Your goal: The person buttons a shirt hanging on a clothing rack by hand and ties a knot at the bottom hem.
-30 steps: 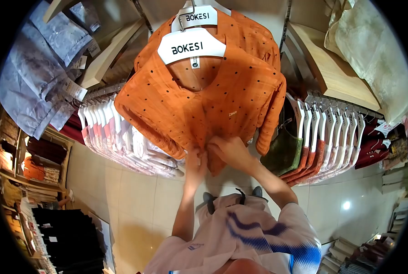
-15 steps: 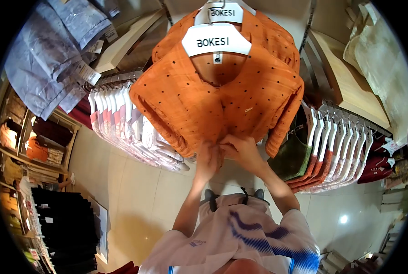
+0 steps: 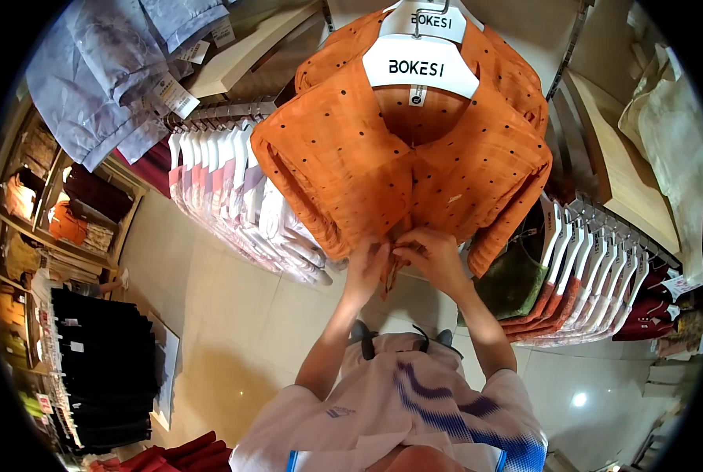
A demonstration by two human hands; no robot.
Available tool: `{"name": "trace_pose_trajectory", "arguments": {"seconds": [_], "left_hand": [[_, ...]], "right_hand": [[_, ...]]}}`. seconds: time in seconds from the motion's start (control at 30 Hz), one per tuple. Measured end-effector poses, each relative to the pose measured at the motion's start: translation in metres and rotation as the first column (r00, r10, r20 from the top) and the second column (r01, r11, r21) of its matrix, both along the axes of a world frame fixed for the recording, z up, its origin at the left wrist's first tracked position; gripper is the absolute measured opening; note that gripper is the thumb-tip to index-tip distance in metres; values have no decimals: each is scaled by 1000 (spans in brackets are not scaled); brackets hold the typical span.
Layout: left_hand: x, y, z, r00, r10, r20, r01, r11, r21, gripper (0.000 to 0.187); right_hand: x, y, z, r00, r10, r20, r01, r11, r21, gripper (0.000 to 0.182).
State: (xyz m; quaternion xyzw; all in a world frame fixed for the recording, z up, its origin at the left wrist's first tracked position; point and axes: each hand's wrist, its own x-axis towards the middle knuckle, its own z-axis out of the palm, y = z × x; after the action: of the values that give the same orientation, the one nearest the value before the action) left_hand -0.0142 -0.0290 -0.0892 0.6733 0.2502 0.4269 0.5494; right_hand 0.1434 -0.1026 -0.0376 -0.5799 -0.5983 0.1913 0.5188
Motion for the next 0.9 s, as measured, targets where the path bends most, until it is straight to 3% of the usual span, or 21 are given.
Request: {"name": "trace_pose_trajectory", "arguments": {"seconds": [0.17,0.23,0.27,0.33,0.43,0.53,0.67,0.73,0.87,0.9], "left_hand": [[2,4,-4,998,-29,56,30,999,-19,7],[1,6,-6,999,-18,35,18,1000,-9,7],[0,7,-6,999,-15,35,15,1000,-9,7],[0,9,-4,996,84,22,-86,985,151,7],[4,5,-13,998,68,-7,-65,975,213,7],[5,3,-12,999,28,24,-30,995,95,8],[3,0,0,999,53,-10,-50,986,162,7],[4,-2,4,999,29,24,-29,999,37,6],[9,1,2,993,23,117,-35,994,100,4],[8,1,4,995,9,100,-12,999,37,4]], "right_hand": [[-2,2,-1,1000,-3,-7,3,1000,-3,16],[-2,2,-2,984,-96,153,90,995,47,14],[-3,2,-1,984,-92,154,86,995,47,14],[-4,2,2,953,-187,240,174,982,76,13],[-8,0,6,946,-180,270,159,983,96,11],[-7,1,4,962,-165,218,146,984,101,11],[-7,0,-2,985,-124,119,120,992,40,11],[-6,0,-2,989,-120,88,118,992,34,12],[-8,-2,1,994,-105,38,104,994,29,13],[-8,-2,1,994,-102,43,101,994,35,13]]}}
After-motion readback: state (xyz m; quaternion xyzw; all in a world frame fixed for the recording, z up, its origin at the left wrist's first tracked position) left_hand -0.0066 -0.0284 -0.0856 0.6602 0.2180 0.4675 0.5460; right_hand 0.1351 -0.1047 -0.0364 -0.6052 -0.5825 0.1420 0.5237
